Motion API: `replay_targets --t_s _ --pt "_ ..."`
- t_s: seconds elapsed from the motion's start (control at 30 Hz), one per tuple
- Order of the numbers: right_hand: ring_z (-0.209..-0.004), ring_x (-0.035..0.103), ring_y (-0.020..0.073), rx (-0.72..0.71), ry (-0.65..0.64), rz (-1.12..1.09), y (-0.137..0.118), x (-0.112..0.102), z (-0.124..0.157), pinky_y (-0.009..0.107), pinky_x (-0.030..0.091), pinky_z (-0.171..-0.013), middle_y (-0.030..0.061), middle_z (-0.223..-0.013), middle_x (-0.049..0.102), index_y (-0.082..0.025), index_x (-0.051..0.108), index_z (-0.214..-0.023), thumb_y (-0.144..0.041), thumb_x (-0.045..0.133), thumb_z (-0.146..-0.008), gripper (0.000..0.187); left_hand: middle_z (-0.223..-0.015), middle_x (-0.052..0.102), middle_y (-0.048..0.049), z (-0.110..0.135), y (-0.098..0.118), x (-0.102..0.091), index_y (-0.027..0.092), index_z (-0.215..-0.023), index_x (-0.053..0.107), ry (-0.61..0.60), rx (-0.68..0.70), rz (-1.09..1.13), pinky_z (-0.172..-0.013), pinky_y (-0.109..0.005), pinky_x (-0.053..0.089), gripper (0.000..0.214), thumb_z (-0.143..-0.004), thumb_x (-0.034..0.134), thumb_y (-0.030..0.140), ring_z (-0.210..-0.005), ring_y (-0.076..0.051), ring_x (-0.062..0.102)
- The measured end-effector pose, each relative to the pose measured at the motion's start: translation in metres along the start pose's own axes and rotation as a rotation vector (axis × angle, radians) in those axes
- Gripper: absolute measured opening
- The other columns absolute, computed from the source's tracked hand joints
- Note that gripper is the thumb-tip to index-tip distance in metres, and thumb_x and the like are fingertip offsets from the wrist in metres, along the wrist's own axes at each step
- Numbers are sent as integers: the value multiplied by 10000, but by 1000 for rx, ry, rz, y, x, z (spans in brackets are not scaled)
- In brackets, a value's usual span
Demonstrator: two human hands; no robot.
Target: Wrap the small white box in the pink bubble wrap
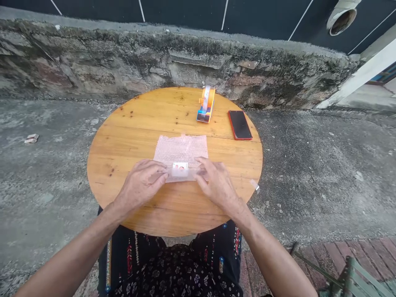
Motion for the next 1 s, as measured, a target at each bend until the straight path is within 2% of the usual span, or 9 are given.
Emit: replay_targets --t_s 0.2,0.43,0.57,0.73,0.77,0.83,0.93,1.0 --pt "-819 669 204 122 71 -152 21 7 -12 357 481 -789 31 -872 711 -214 577 -1139 -251 613 -830 314 -760 663 -9 -17 -17 4 186 -755 645 -103 -170 107 -687 -300 436 129 -835 574 258 -751 -178 605" --pt "-782 651 206 227 53 -201 31 15 -11 363 488 -749 41 -885 708 -218 584 -1143 -297 610 -829 325 -764 657 -1 -27 -23 11 186 -777 664 -211 -231 203 -635 -269 420 154 -826 584 307 -707 -153 592" --pt "-785 643 196 232 49 -263 35 13 -10 363 491 -764 31 -857 695 -216 590 -1139 -325 638 -818 342 -796 658 13 -27 -19 9 201 -791 657 -263 -187 248 -666 -270 429 85 -796 647 285 -732 -146 596" --pt "-911 632 176 202 103 -445 40 -8 -28 352 496 -839 47 -1002 681 -219 607 -1106 -362 561 -889 263 -903 660 -5 -19 -8 1 200 -799 630 -192 -12 261 -827 -328 424 38 -808 617 166 -892 -171 592" --pt "-914 630 173 169 80 -424 38 -10 -34 350 495 -846 46 -1011 681 -217 619 -1080 -347 570 -884 240 -899 657 -6 -16 -5 0 198 -790 619 -174 20 250 -840 -338 416 53 -810 609 150 -898 -173 587" --pt "-941 627 180 46 -62 -326 27 -5 -48 356 485 -878 49 -1039 682 -207 635 -1054 -305 631 -837 239 -858 646 -3 -8 1 -3 195 -769 596 -147 61 226 -831 -345 410 79 -817 596 133 -872 -170 577" --pt "-1114 570 244 -188 -336 -134 5 16 -58 412 438 -965 93 -1205 636 -180 610 -1153 -286 704 -755 423 -812 627 -1 3 7 -4 193 -759 573 -126 79 200 -802 -343 411 102 -839 576 130 -823 -164 561" --pt "-1182 529 291 -251 -435 -22 -5 29 -59 461 411 -988 126 -1282 597 -158 564 -1238 -283 710 -732 541 -812 625 -3 8 9 -3 192 -759 564 -118 83 191 -805 -346 413 111 -852 564 130 -823 -165 559"
Point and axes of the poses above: each hand's wrist, its own z-axis away from the middle knuckle, its own x-axis out of the palm, y = z × x, the point moved 4 cm from there along -z, towards the middle knuckle
